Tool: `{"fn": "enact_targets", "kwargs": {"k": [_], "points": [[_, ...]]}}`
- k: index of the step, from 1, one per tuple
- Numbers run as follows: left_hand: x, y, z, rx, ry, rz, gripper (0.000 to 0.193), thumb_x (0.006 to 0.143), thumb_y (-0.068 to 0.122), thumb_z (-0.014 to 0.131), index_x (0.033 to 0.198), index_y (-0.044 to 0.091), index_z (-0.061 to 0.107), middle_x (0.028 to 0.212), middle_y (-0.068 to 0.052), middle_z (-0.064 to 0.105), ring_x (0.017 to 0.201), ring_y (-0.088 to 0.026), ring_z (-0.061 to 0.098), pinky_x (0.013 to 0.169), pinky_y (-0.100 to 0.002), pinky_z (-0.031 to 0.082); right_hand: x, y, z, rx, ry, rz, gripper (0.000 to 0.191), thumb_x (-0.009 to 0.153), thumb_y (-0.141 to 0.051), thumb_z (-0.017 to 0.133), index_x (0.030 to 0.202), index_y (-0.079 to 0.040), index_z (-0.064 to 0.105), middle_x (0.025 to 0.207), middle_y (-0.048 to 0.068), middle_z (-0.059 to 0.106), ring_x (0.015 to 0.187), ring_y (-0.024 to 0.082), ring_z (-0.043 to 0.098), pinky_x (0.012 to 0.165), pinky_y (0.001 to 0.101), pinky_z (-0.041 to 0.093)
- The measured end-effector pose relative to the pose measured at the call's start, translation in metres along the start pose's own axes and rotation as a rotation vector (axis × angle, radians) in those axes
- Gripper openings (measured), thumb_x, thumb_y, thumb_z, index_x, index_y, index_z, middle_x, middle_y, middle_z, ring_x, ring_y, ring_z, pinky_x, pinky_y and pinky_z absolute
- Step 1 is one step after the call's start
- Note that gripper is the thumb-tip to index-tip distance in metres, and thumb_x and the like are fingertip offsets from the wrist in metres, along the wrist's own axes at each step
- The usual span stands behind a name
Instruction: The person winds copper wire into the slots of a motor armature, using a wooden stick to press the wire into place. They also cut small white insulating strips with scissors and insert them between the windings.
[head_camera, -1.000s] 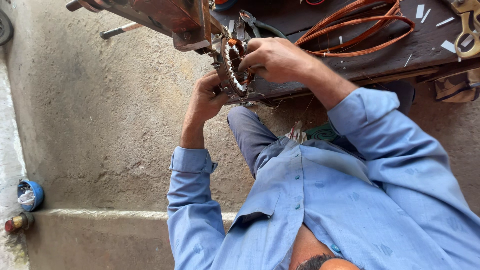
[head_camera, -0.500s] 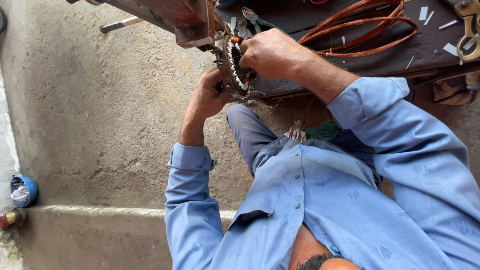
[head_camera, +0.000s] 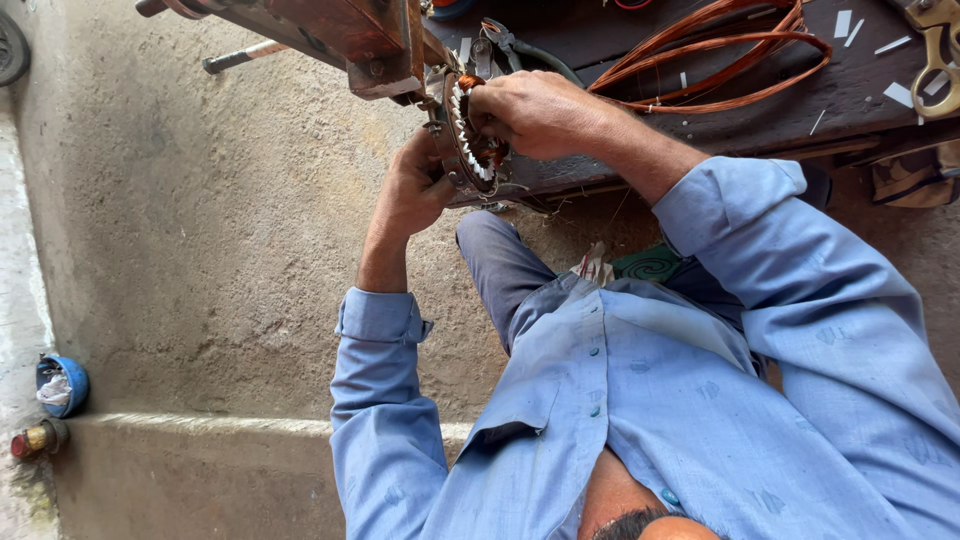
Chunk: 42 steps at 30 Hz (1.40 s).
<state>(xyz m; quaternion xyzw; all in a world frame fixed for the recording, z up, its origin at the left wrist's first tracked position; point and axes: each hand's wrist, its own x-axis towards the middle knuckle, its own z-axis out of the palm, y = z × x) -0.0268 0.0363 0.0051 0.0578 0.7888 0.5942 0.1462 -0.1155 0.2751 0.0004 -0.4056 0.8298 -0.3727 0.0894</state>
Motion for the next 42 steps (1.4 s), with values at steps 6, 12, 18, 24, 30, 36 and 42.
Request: {"fn": "enact_targets", "kwargs": {"k": [6, 12, 18, 24, 30, 36, 42], "points": [[0.010, -0.007, -0.003, -0.258, -0.078, 0.069, 0.062, 0.097, -0.011, 0.070, 0.149, 0.006, 0.040, 0.129, -0.012, 0.069, 0.120, -0.018, 0.069, 0.103, -0.038, 0.063, -0.004, 0.007, 0.001, 0.134, 0.185, -0.102, 0.017, 0.099, -0.009, 0.067, 0.114, -0.003, 0.072, 0.105, 0.016, 0.072, 0.099, 0.035, 0.070, 0.083, 0.0479, 0.055], [0.016, -0.008, -0.009, -0.509, -0.074, -0.005, 0.079, 0.089, -0.004, 0.079, 0.154, 0.006, 0.036, 0.128, -0.017, 0.070, 0.117, -0.023, 0.071, 0.098, -0.041, 0.064, -0.023, 0.012, -0.001, 0.268, 0.296, -0.252, 0.039, 0.089, 0.004, 0.061, 0.125, -0.005, 0.070, 0.118, 0.014, 0.073, 0.110, 0.029, 0.071, 0.095, 0.0418, 0.058], [0.016, -0.006, -0.006, -0.615, -0.073, 0.022, 0.082, 0.086, -0.001, 0.083, 0.155, 0.003, 0.039, 0.128, -0.017, 0.070, 0.113, -0.022, 0.072, 0.092, -0.037, 0.063, -0.035, 0.000, 0.009, 0.416, 0.168, -0.046, 0.057, 0.077, 0.001, 0.064, 0.133, -0.010, 0.065, 0.111, 0.011, 0.074, 0.100, 0.025, 0.074, 0.087, 0.0412, 0.059], [0.015, -0.013, -0.001, -0.567, -0.031, 0.096, 0.075, 0.088, 0.001, 0.085, 0.151, 0.004, 0.044, 0.126, -0.013, 0.070, 0.114, -0.020, 0.072, 0.100, -0.038, 0.063, -0.029, -0.003, 0.019, 0.233, 0.224, -0.150, 0.058, 0.078, -0.005, 0.075, 0.134, -0.007, 0.062, 0.119, 0.015, 0.071, 0.110, 0.033, 0.069, 0.092, 0.0457, 0.056], [0.013, -0.013, 0.001, -0.526, -0.024, 0.118, 0.069, 0.090, -0.001, 0.085, 0.147, 0.006, 0.046, 0.124, -0.011, 0.071, 0.114, -0.019, 0.071, 0.101, -0.038, 0.062, -0.023, 0.001, 0.029, 0.132, 0.244, -0.143, 0.057, 0.076, -0.006, 0.078, 0.131, -0.008, 0.064, 0.115, 0.014, 0.072, 0.111, 0.034, 0.067, 0.094, 0.0481, 0.054], [0.012, -0.010, 0.000, -0.421, -0.020, 0.080, 0.069, 0.091, 0.001, 0.084, 0.147, 0.007, 0.043, 0.123, -0.012, 0.072, 0.113, -0.018, 0.072, 0.099, -0.036, 0.064, -0.019, 0.008, 0.028, 0.181, 0.261, -0.121, 0.049, 0.080, -0.010, 0.081, 0.127, -0.011, 0.068, 0.106, 0.012, 0.072, 0.103, 0.029, 0.068, 0.087, 0.0452, 0.056], [0.016, -0.019, 0.004, -0.492, 0.009, 0.119, 0.064, 0.091, -0.002, 0.082, 0.144, 0.006, 0.047, 0.117, -0.011, 0.073, 0.108, -0.016, 0.072, 0.093, -0.034, 0.063, -0.019, 0.005, 0.040, -0.135, 0.564, -0.246, 0.040, 0.086, -0.013, 0.080, 0.124, -0.010, 0.066, 0.099, 0.006, 0.070, 0.095, 0.025, 0.066, 0.076, 0.0394, 0.057]]}}
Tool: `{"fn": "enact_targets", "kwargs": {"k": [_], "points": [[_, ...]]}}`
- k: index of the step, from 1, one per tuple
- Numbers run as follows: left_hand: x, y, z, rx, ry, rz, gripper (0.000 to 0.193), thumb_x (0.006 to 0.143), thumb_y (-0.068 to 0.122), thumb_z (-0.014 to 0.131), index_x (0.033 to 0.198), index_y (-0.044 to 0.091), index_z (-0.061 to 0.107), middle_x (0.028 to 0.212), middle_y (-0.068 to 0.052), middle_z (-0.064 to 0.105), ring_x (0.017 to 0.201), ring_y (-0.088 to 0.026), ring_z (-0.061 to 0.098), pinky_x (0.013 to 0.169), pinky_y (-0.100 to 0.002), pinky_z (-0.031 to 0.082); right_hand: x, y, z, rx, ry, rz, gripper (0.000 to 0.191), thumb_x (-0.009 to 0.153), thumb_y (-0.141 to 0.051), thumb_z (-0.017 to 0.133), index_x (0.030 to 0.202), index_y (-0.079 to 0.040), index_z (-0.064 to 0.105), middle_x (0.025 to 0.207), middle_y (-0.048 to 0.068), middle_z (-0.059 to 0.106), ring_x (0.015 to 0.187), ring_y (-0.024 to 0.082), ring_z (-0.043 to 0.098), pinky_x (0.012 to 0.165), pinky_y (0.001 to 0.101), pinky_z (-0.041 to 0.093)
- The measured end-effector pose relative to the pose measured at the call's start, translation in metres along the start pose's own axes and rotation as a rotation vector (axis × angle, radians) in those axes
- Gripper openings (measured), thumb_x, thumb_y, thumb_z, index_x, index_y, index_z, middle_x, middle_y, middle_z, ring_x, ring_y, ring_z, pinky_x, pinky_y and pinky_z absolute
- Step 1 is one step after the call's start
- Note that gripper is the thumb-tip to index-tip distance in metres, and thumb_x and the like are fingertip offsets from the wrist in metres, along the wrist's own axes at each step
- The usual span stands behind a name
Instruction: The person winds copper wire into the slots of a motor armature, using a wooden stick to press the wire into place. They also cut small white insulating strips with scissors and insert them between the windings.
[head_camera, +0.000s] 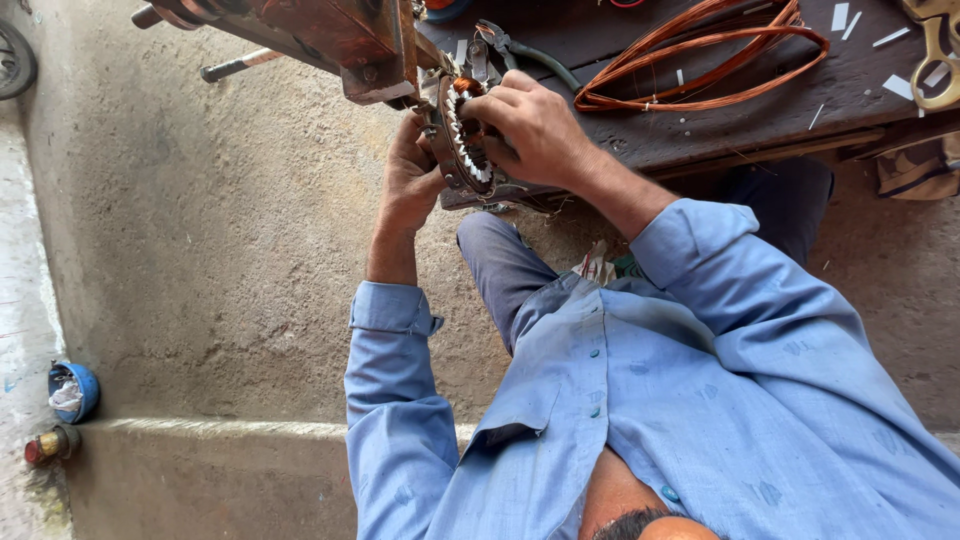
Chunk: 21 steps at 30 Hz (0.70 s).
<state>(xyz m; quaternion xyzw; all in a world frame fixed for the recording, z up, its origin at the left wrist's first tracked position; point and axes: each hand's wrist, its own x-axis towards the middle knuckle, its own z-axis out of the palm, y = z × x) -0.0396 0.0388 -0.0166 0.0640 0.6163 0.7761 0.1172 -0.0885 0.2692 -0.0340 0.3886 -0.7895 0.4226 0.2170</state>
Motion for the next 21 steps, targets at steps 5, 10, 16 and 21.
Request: {"fn": "enact_targets", "kwargs": {"k": [5, 10, 16, 21], "points": [[0.005, -0.008, 0.001, 0.282, 0.124, 0.080, 0.055, 0.085, -0.007, 0.082, 0.133, 0.005, 0.056, 0.108, -0.007, 0.072, 0.098, -0.013, 0.071, 0.086, -0.032, 0.064, -0.007, -0.010, 0.005, -0.140, 0.150, -0.003, 0.037, 0.091, -0.014, 0.081, 0.124, -0.006, 0.065, 0.091, 0.005, 0.066, 0.084, 0.023, 0.062, 0.069, 0.0386, 0.055], [0.004, -0.006, 0.008, 1.131, 0.330, 0.413, 0.043, 0.069, -0.017, 0.054, 0.104, 0.004, 0.069, 0.090, -0.008, 0.069, 0.080, -0.017, 0.070, 0.075, -0.031, 0.061, -0.008, -0.015, 0.012, -0.123, 0.214, 0.039, 0.033, 0.090, -0.010, 0.079, 0.119, -0.006, 0.064, 0.092, 0.006, 0.067, 0.084, 0.024, 0.063, 0.070, 0.0390, 0.054], [0.008, 0.005, 0.015, 1.020, 0.283, 0.520, 0.022, 0.079, -0.005, 0.078, 0.099, 0.003, 0.073, 0.098, -0.008, 0.074, 0.088, -0.020, 0.073, 0.075, -0.033, 0.060, -0.009, -0.011, 0.010, -0.016, 0.143, 0.067, 0.020, 0.092, -0.008, 0.080, 0.107, -0.010, 0.067, 0.094, 0.006, 0.068, 0.087, 0.026, 0.065, 0.074, 0.0403, 0.055], [0.011, 0.004, 0.022, 0.852, 0.310, 0.407, 0.022, 0.084, 0.000, 0.083, 0.104, 0.001, 0.075, 0.104, -0.007, 0.068, 0.096, -0.017, 0.068, 0.076, -0.032, 0.059, -0.008, -0.012, 0.005, 0.062, 0.120, 0.113, 0.028, 0.085, -0.006, 0.080, 0.111, -0.008, 0.069, 0.100, 0.008, 0.070, 0.091, 0.029, 0.067, 0.080, 0.0421, 0.055]]}}
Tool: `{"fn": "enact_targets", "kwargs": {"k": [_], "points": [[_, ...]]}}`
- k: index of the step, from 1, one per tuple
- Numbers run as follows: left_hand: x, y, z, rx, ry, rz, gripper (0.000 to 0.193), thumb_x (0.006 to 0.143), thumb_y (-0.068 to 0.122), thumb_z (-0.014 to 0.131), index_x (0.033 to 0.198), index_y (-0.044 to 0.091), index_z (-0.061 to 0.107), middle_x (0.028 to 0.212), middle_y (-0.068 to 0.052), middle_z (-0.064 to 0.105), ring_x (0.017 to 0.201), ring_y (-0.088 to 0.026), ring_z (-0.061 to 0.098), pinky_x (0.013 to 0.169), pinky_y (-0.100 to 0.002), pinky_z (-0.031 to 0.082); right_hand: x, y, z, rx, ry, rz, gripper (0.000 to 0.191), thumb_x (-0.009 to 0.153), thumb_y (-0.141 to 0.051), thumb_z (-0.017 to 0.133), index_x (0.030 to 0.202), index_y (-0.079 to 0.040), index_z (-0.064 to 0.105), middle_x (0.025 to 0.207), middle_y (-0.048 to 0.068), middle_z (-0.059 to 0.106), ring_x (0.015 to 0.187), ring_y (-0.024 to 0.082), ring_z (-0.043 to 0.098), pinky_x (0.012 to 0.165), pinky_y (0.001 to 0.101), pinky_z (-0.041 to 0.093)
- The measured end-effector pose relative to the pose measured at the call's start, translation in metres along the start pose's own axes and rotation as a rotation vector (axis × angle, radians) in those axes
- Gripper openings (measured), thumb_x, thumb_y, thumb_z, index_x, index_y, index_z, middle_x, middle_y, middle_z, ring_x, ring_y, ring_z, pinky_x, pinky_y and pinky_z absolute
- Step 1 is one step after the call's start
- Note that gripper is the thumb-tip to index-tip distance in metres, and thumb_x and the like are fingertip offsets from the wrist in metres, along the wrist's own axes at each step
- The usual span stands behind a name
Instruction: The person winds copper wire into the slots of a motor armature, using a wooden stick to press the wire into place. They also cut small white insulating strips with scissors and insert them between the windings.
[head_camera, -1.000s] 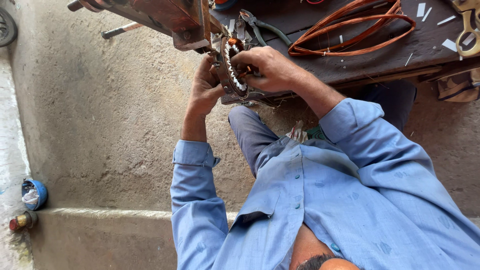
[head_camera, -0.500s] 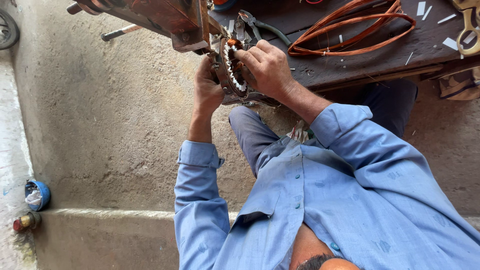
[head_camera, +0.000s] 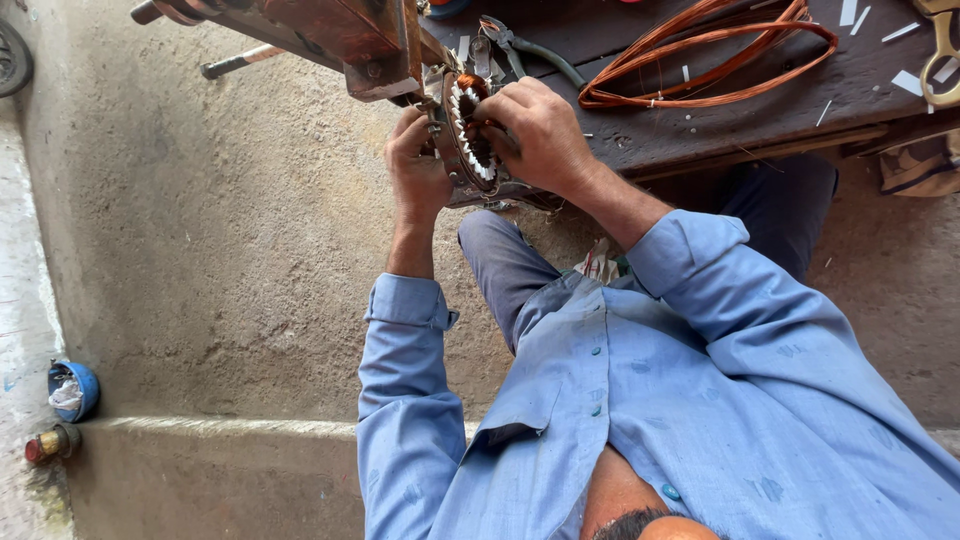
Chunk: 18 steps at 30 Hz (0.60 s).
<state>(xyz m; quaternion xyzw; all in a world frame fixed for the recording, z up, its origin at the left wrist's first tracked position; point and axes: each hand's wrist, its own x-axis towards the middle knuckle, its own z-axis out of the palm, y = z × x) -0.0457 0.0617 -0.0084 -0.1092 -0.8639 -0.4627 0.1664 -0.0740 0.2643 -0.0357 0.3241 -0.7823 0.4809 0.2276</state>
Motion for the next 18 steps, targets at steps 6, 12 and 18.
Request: {"fn": "enact_targets", "kwargs": {"k": [6, 12, 18], "points": [[0.000, 0.006, 0.003, -0.202, -0.027, -0.115, 0.033, 0.080, 0.004, 0.087, 0.110, 0.001, 0.072, 0.123, -0.006, 0.053, 0.117, -0.018, 0.059, 0.095, -0.032, 0.062, -0.003, -0.004, -0.008, 0.085, 0.014, 0.137, 0.032, 0.085, -0.007, 0.080, 0.114, -0.005, 0.068, 0.102, 0.009, 0.070, 0.093, 0.024, 0.069, 0.084, 0.0396, 0.057], [0.000, 0.006, -0.005, -0.011, -0.093, -0.042, 0.035, 0.076, 0.001, 0.089, 0.108, 0.002, 0.074, 0.122, -0.010, 0.058, 0.119, -0.024, 0.061, 0.097, -0.040, 0.060, -0.001, -0.006, -0.001, 0.044, -0.017, 0.267, 0.025, 0.083, -0.010, 0.081, 0.103, -0.005, 0.067, 0.092, 0.009, 0.068, 0.083, 0.024, 0.068, 0.074, 0.0396, 0.057], [-0.001, -0.008, -0.004, 0.192, -0.012, 0.132, 0.035, 0.074, -0.011, 0.075, 0.106, 0.001, 0.074, 0.133, -0.017, 0.060, 0.113, -0.024, 0.068, 0.088, -0.041, 0.062, -0.003, -0.006, 0.006, -0.012, 0.078, 0.136, 0.017, 0.086, -0.005, 0.078, 0.099, -0.005, 0.067, 0.087, 0.009, 0.069, 0.079, 0.027, 0.071, 0.069, 0.0411, 0.058]]}}
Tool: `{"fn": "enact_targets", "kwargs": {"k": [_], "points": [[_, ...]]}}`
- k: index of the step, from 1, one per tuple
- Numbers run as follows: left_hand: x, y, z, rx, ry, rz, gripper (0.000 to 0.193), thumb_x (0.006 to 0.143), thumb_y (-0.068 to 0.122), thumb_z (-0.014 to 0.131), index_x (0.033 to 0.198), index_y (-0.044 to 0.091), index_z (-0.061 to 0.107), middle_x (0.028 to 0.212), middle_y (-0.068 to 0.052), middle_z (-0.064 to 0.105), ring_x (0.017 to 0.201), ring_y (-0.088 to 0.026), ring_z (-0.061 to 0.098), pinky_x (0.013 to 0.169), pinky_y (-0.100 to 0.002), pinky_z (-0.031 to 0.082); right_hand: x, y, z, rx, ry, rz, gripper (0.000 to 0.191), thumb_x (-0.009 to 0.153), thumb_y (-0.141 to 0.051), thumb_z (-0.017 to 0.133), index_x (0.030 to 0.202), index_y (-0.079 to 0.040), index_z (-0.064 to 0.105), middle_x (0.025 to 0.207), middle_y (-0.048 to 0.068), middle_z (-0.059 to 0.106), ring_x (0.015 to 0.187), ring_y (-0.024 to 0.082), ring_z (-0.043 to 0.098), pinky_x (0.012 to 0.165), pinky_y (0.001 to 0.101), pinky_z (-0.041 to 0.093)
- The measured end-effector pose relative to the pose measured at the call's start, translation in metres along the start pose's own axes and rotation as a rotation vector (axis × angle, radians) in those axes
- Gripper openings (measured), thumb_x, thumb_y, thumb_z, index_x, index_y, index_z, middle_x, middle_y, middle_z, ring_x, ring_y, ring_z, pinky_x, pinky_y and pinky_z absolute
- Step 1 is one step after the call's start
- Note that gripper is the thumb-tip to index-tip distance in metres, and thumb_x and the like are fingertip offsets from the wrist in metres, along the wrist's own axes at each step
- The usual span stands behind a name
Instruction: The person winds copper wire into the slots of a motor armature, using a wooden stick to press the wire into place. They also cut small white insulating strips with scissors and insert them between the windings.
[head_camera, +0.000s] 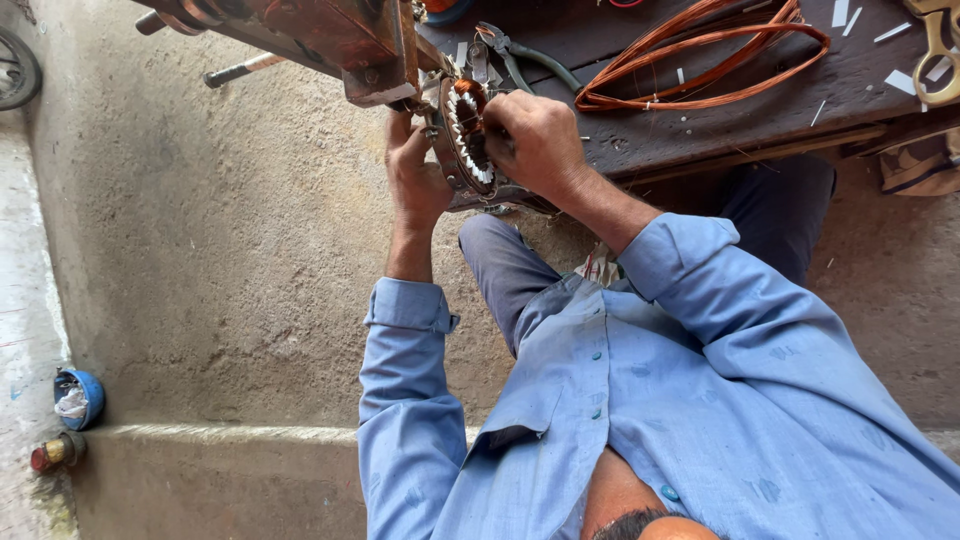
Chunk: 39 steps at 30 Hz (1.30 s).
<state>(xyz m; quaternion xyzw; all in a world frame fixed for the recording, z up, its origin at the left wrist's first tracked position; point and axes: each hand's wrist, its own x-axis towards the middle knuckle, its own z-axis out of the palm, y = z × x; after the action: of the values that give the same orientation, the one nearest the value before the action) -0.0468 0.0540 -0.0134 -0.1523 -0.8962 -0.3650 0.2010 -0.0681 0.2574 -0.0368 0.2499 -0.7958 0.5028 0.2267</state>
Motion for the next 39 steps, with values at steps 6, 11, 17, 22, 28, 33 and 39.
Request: {"fn": "enact_targets", "kwargs": {"k": [6, 11, 17, 22, 28, 33, 39], "points": [[0.004, -0.008, 0.000, -0.140, -0.051, -0.110, 0.038, 0.072, -0.016, 0.075, 0.104, 0.004, 0.080, 0.134, -0.016, 0.059, 0.115, -0.026, 0.070, 0.087, -0.034, 0.067, 0.005, 0.010, 0.003, 0.118, -0.044, 0.070, 0.012, 0.087, -0.001, 0.079, 0.097, -0.007, 0.075, 0.089, 0.008, 0.072, 0.080, 0.024, 0.072, 0.068, 0.0375, 0.059], [0.010, 0.000, 0.000, -0.258, -0.096, -0.164, 0.025, 0.081, -0.007, 0.086, 0.103, 0.005, 0.081, 0.135, -0.016, 0.060, 0.117, -0.027, 0.069, 0.090, -0.035, 0.066, 0.003, 0.015, 0.003, 0.187, -0.062, 0.105, 0.014, 0.088, -0.001, 0.079, 0.100, -0.007, 0.078, 0.091, 0.008, 0.073, 0.084, 0.023, 0.073, 0.071, 0.0359, 0.059], [0.008, 0.009, -0.005, -0.097, -0.121, -0.104, 0.024, 0.084, 0.002, 0.089, 0.107, 0.006, 0.081, 0.131, -0.016, 0.063, 0.116, -0.026, 0.071, 0.089, -0.034, 0.066, -0.002, 0.022, -0.001, 0.272, -0.097, 0.057, 0.016, 0.093, -0.001, 0.078, 0.108, -0.004, 0.077, 0.094, 0.010, 0.072, 0.086, 0.024, 0.072, 0.071, 0.0354, 0.059], [0.008, 0.011, -0.009, 0.069, -0.180, -0.019, 0.026, 0.084, 0.009, 0.090, 0.109, 0.008, 0.083, 0.125, -0.016, 0.065, 0.114, -0.029, 0.070, 0.091, -0.038, 0.063, -0.009, 0.025, 0.002, 0.297, -0.092, 0.056, 0.015, 0.096, 0.000, 0.075, 0.110, -0.002, 0.076, 0.095, 0.010, 0.072, 0.085, 0.022, 0.073, 0.070, 0.0325, 0.061], [0.009, 0.014, -0.008, 0.027, -0.198, -0.070, 0.026, 0.086, 0.008, 0.088, 0.111, 0.008, 0.080, 0.125, -0.018, 0.062, 0.115, -0.030, 0.069, 0.092, -0.039, 0.063, -0.014, 0.024, 0.008, 0.281, -0.063, 0.032, 0.016, 0.098, 0.002, 0.073, 0.114, -0.002, 0.073, 0.101, 0.011, 0.069, 0.088, 0.022, 0.074, 0.073, 0.0315, 0.062], [0.010, 0.015, -0.009, 0.095, -0.235, -0.021, 0.026, 0.086, 0.006, 0.087, 0.111, 0.008, 0.079, 0.129, -0.018, 0.060, 0.116, -0.031, 0.067, 0.088, -0.036, 0.064, -0.012, 0.022, 0.008, 0.228, -0.083, 0.024, 0.018, 0.096, 0.001, 0.072, 0.113, -0.004, 0.072, 0.098, 0.009, 0.067, 0.087, 0.023, 0.072, 0.071, 0.0336, 0.061], [0.010, 0.015, -0.008, -0.112, -0.264, -0.177, 0.025, 0.088, 0.004, 0.082, 0.113, 0.006, 0.077, 0.132, -0.018, 0.054, 0.111, -0.026, 0.072, 0.085, -0.034, 0.064, -0.011, 0.019, 0.004, 0.124, -0.105, 0.015, 0.021, 0.093, -0.001, 0.074, 0.114, -0.005, 0.072, 0.094, 0.009, 0.066, 0.082, 0.024, 0.071, 0.068, 0.0358, 0.060]]}}
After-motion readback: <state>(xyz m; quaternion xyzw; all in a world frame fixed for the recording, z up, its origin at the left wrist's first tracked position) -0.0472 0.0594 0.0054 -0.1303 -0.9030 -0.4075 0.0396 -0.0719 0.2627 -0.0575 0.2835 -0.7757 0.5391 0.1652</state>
